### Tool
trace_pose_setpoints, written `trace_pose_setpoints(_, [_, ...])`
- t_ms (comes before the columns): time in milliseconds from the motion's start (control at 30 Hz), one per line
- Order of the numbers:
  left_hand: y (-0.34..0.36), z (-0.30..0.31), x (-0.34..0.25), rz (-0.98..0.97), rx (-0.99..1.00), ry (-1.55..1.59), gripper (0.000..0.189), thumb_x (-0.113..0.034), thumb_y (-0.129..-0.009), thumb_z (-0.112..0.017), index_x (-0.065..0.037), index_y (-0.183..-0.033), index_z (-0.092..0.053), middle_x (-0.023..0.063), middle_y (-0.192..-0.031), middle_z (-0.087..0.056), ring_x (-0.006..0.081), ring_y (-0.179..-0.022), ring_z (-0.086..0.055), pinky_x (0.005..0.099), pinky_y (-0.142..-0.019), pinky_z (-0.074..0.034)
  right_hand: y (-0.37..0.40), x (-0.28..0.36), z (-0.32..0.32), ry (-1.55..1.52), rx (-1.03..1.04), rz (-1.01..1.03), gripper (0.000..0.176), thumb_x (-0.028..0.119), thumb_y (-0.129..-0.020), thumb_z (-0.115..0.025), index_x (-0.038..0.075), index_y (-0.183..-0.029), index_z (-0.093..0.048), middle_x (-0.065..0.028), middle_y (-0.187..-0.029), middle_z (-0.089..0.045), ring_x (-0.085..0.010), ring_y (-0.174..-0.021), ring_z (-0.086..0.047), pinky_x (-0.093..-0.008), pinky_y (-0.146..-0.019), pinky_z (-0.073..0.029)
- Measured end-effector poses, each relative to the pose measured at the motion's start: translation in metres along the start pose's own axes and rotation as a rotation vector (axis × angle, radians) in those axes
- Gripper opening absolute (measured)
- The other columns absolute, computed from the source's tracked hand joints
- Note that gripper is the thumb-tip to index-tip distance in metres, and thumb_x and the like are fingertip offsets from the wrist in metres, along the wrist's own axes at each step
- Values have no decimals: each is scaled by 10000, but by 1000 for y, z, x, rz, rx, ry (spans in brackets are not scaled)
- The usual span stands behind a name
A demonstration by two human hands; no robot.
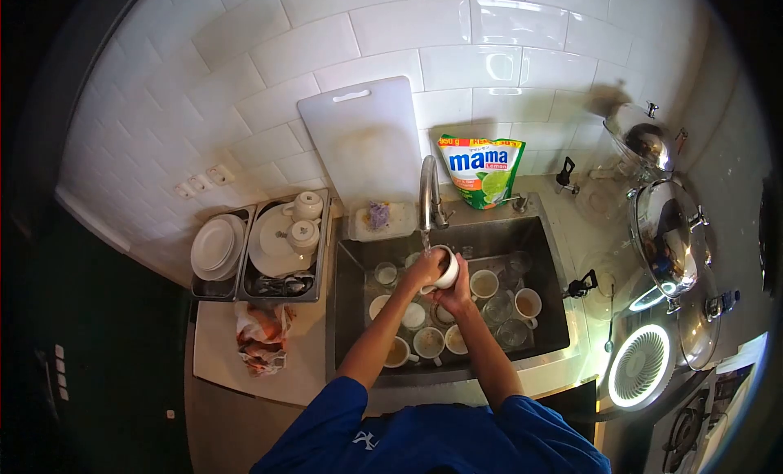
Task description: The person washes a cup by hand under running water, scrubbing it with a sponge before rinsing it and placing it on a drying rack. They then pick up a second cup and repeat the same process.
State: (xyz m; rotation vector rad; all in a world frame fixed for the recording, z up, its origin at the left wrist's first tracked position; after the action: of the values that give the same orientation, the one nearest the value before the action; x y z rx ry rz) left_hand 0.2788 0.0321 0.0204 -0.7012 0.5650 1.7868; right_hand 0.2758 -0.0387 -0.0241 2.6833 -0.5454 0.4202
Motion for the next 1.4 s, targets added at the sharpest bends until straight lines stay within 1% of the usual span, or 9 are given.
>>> trace_pose_setpoints(133, [2,3,7,195,4,-341,252,-131,-754,-520,-10,-972,-557,228,-929,-583,386,-886,-551,421,-727,-456,2,-7,-2,17,3,-1,525,581,-777,-428,151,-1060,-530,-79,-1028,-570,-266,-909,-563,-448,-710,-475])
trace_pose_setpoints(233, [-3,-7,18,39,94,-452,258,-74,-706,-530,-4,-951,-568,247,-897,-583,388,-865,-557,418,-699,-461,-1,-14,1,38,-14,-16,524,583,-776,-430,153,-1060,-528,-79,-1003,-570,-255,-866,-566,-424,-643,-478])
trace_pose_setpoints(333, [-4,-6,24,-77,142,-331,250,-37,-671,-549,14,-914,-578,228,-880,-599,334,-817,-592,396,-690,-462,-4,-19,-1,2,10,-45,534,589,-775,-424,152,-1066,-522,-84,-1008,-565,-267,-862,-563,-431,-639,-475])
trace_pose_setpoints(433, [2,4,8,-118,248,178,249,-25,-654,-568,23,-898,-580,178,-860,-619,268,-774,-598,360,-674,-460,-3,-17,-10,-12,25,-20,534,587,-786,-403,151,-1071,-517,-83,-1020,-559,-277,-877,-558,-467,-685,-461])
trace_pose_setpoints(533, [-5,-19,43,6,324,547,236,-66,-663,-585,17,-884,-588,148,-847,-624,215,-761,-576,334,-661,-450,-6,-18,-7,36,21,-31,537,586,-793,-390,145,-1073,-514,-84,-1023,-557,-280,-896,-551,-488,-716,-453])
trace_pose_setpoints(733, [-6,-13,41,-20,224,-29,195,-158,-729,-527,0,-795,-621,155,-767,-634,206,-690,-592,354,-600,-442,-10,-31,4,51,-42,-81,569,587,-795,-384,133,-1128,-473,-101,-1055,-539,-298,-951,-529,-515,-758,-435])
trace_pose_setpoints(967, [-3,-15,33,-15,318,21,269,-117,-652,-591,-4,-894,-618,166,-851,-634,238,-742,-603,355,-641,-455,-5,-31,0,-67,7,-60,595,599,-794,-361,123,-1134,-472,-115,-1069,-533,-304,-950,-530,-510,-760,-434])
trace_pose_setpoints(1067, [9,-2,12,39,564,-89,338,-148,-649,-593,-2,-953,-599,167,-918,-623,248,-796,-601,351,-670,-460,-3,-30,-4,-55,24,-47,598,600,-793,-362,115,-1120,-481,-117,-1066,-534,-299,-941,-535,-499,-760,-438])
trace_pose_setpoints(1400, [-19,-34,55,38,339,-242,299,-202,-738,-548,2,-954,-577,199,-978,-590,329,-855,-585,411,-697,-448,-2,-23,-10,-34,48,4,578,582,-792,-396,104,-1104,-486,-122,-1047,-542,-293,-904,-554,-486,-730,-453])
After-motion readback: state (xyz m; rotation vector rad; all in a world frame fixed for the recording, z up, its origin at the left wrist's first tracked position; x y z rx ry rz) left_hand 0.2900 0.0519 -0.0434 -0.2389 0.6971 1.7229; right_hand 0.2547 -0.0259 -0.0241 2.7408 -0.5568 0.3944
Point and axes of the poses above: each hand's wrist, its own y-axis away from the middle knuckle, its own z-axis out of the back of the hand, x = y × z, the point moved 7 cm from there along -y, towards the middle knuckle
